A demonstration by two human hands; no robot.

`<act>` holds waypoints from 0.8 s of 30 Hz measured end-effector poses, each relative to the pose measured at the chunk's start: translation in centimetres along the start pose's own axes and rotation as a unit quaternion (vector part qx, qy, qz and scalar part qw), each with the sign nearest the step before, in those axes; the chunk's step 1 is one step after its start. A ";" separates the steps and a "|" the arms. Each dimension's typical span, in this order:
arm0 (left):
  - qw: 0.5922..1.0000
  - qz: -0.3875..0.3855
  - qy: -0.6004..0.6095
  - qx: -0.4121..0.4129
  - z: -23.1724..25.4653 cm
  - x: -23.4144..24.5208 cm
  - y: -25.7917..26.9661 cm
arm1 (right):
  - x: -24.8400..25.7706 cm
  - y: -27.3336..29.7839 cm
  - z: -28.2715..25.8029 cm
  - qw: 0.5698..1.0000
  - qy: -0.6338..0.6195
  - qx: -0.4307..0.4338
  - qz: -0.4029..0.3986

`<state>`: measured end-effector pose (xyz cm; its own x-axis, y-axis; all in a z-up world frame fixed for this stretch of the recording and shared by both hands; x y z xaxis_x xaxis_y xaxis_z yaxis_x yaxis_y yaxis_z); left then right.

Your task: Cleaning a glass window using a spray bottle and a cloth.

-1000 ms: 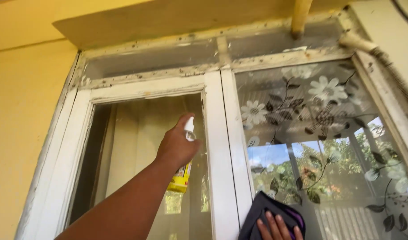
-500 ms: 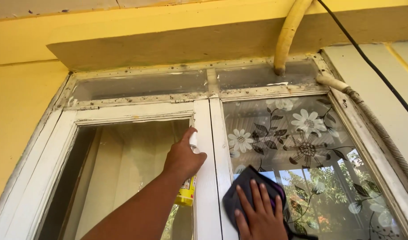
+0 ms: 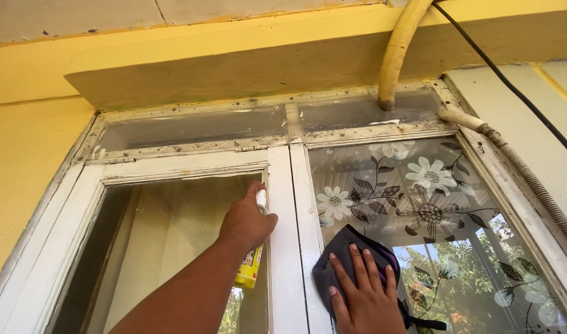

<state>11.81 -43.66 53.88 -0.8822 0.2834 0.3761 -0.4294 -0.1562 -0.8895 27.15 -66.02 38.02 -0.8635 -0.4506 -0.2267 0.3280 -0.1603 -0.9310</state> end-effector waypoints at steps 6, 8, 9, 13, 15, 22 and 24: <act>1.000 -0.022 -0.008 0.013 0.9 1.6 0.9 | -0.4 0.0 0.2 0.999 0.025 0.020 0.026; 1.000 -0.023 -0.003 0.019 0.9 1.9 0.7 | -0.6 0.0 0.3 0.999 0.032 0.024 0.031; 0.999 -0.025 0.004 0.025 0.9 2.0 0.6 | -0.7 0.1 0.3 0.998 0.038 0.028 0.035; 1.000 -0.017 -0.008 0.021 1.4 2.7 0.5 | -0.6 0.1 0.2 0.999 0.036 0.025 0.032; 0.999 -0.009 -0.019 0.024 1.6 2.7 0.5 | -0.5 0.0 0.0 0.999 0.031 0.023 0.035; 0.999 -0.019 -0.034 0.018 1.1 1.6 0.3 | 0.5 -0.2 -0.7 1.000 0.006 0.000 0.014; 0.999 -0.021 -0.048 0.011 0.8 1.0 0.0 | 0.8 -0.3 -1.0 1.000 -0.017 -0.016 -0.003</act>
<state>10.78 -44.14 54.42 -0.8770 0.1992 0.4372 -0.4701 -0.1677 -0.8665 26.01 -65.49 37.87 -0.8518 -0.4792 -0.2116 0.3097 -0.1349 -0.9412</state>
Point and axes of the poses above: each hand's wrist, its own y-axis away from the middle knuckle, its own x-axis out of the back of the hand, z = x × y, the point moved 2 cm from there along -y, towards the middle knuckle, and after that the axes turned 15 degrees about -y, right-handed, at the moved point
